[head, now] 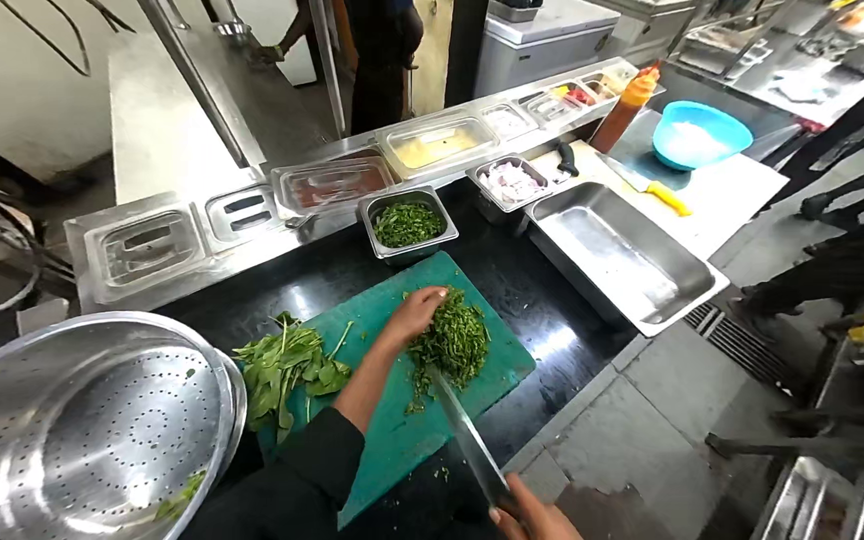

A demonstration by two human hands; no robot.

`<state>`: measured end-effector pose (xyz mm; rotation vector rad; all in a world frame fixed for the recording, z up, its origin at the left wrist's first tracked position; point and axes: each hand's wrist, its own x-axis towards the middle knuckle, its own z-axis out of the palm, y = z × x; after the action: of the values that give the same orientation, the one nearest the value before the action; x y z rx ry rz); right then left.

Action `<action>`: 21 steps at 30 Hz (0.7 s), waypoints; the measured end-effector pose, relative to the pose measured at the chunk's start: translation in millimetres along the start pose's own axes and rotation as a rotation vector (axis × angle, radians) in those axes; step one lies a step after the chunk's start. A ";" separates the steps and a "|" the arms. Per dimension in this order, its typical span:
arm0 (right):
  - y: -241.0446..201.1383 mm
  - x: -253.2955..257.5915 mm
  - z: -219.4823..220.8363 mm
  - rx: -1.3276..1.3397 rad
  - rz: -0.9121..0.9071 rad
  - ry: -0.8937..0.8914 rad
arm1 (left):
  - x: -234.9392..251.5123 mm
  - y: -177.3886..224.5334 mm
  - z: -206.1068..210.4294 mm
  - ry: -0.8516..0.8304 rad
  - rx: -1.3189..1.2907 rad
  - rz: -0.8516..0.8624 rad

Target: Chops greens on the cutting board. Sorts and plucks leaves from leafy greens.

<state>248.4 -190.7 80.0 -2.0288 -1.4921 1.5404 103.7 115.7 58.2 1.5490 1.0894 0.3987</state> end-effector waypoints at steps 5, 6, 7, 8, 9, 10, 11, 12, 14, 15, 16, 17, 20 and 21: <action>-16.8 41.1 10.2 -0.432 0.040 -0.053 | -25.8 -24.0 -42.1 0.186 -0.030 -0.006; -17.0 52.0 7.1 -0.451 0.039 -0.049 | -35.8 -29.0 -47.3 0.226 -0.078 -0.010; -17.0 63.4 1.6 -0.461 0.033 -0.033 | -47.7 -33.2 -51.2 0.273 -0.116 -0.009; -17.7 74.7 -6.0 -0.467 0.031 -0.008 | -60.6 -36.8 -53.3 0.323 -0.144 -0.007; -20.3 85.5 -15.0 -0.476 0.036 0.025 | -74.4 -40.2 -53.9 0.370 -0.165 -0.010; -25.5 94.8 -24.6 -0.495 0.053 0.057 | -88.0 -44.9 -52.4 0.418 -0.174 -0.009; -32.5 101.6 -34.4 -0.514 0.073 0.087 | -101.7 -50.3 -48.0 0.462 -0.170 -0.005; -40.8 105.0 -43.7 -0.529 0.090 0.117 | -115.8 -55.3 -40.4 0.496 -0.165 -0.001; -57.5 106.2 -54.9 -0.515 0.098 0.149 | -147.2 -65.2 -19.5 0.506 -0.156 -0.023; -62.3 106.4 -55.8 -0.491 0.081 0.154 | -162.4 -70.3 -7.3 0.482 -0.163 -0.036; -63.2 107.1 -53.8 -0.465 0.060 0.156 | -175.8 -76.7 5.6 0.462 -0.173 -0.032; -60.5 108.1 -50.7 -0.437 0.043 0.147 | -186.9 -83.1 17.3 0.472 -0.166 -0.014; -45.6 107.6 -35.7 -0.355 0.010 0.118 | -207.1 -94.9 24.8 0.702 0.010 0.002; -39.9 105.5 -29.6 -0.298 -0.012 0.109 | -208.7 -95.3 16.4 0.781 0.080 -0.011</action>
<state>243.8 -77.1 54.2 -2.2139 -1.7743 1.2411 -30.9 -68.6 30.1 1.4804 1.7171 1.0142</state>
